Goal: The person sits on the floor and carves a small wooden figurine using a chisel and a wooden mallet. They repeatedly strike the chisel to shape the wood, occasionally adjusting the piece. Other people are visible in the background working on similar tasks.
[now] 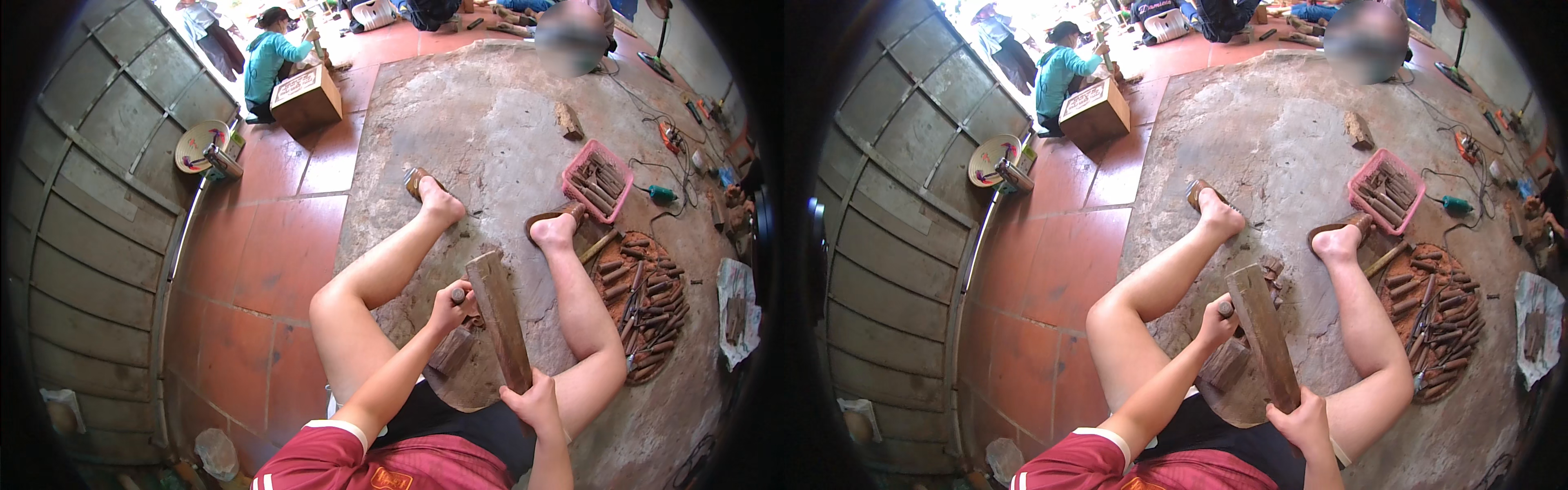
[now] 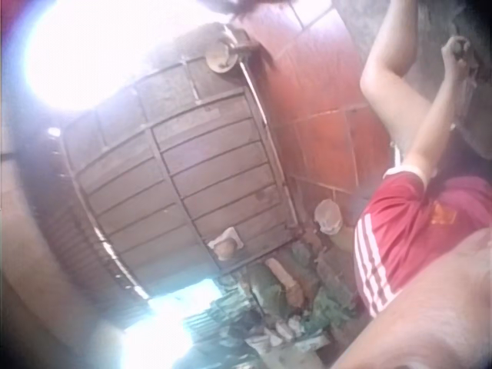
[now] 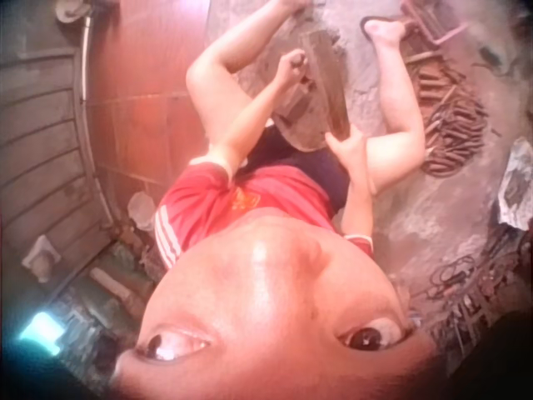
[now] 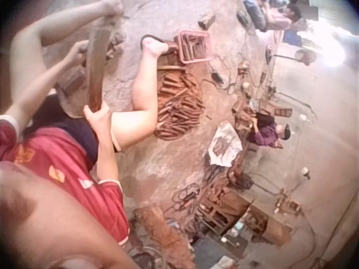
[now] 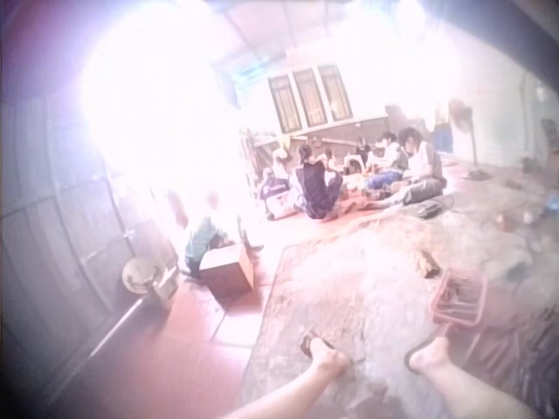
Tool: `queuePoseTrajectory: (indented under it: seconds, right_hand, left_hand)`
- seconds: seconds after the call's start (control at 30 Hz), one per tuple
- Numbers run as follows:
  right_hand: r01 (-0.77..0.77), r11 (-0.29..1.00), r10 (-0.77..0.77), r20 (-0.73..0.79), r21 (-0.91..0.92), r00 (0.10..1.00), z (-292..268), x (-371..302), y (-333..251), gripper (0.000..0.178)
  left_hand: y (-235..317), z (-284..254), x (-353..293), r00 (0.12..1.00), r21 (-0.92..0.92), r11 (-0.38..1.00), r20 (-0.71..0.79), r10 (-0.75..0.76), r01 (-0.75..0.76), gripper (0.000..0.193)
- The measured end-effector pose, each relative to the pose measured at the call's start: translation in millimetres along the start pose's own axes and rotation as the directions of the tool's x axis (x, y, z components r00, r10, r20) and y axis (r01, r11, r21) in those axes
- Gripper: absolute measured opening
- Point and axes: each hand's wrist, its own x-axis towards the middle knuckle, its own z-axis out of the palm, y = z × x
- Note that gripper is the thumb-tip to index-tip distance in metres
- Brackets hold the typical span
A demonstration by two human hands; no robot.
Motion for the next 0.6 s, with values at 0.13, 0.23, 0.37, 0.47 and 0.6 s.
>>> queuePoseTrajectory:
  seconds: [0.13, 0.23, 0.37, 0.47, 0.6]
  right_hand:
    - [-0.02, 1.0, 0.02, -0.008, 0.005, 1.0, -2.4, -0.1, -1.3, 0.031]
    - [-0.095, 0.995, 0.095, 0.021, 0.023, 0.995, -0.9, -0.6, 8.5, 0.032]
    - [-0.102, 0.995, 0.101, 0.031, 0.017, 0.994, -0.9, -2.4, 11.8, 0.033]
    - [-0.101, 0.995, 0.1, 0.046, 0.01, 0.994, 0.7, -3.9, 11.7, 0.034]
    - [-0.124, 0.992, 0.123, 0.061, 0.001, 0.99, 1.7, -4.7, 11.0, 0.035]
  left_hand:
    - [1.4, -0.3, 0.1, 0.999, 0.04, 0.999, 0.026, -0.018, 0.017, 0.013]
    - [2.0, 0.5, 0.1, 0.997, -0.026, 0.997, 0.04, -0.071, 0.072, 0.014]
    - [9.4, 1.0, 1.8, 0.998, 0.006, 0.999, 0.032, -0.055, 0.054, 0.013]
    - [3.3, -0.9, 0.0, 0.999, 0.034, 0.999, 0.007, -0.034, 0.033, 0.013]
    - [7.5, 1.4, -1.5, 1.0, 0.043, 0.999, -0.012, -0.025, 0.025, 0.012]
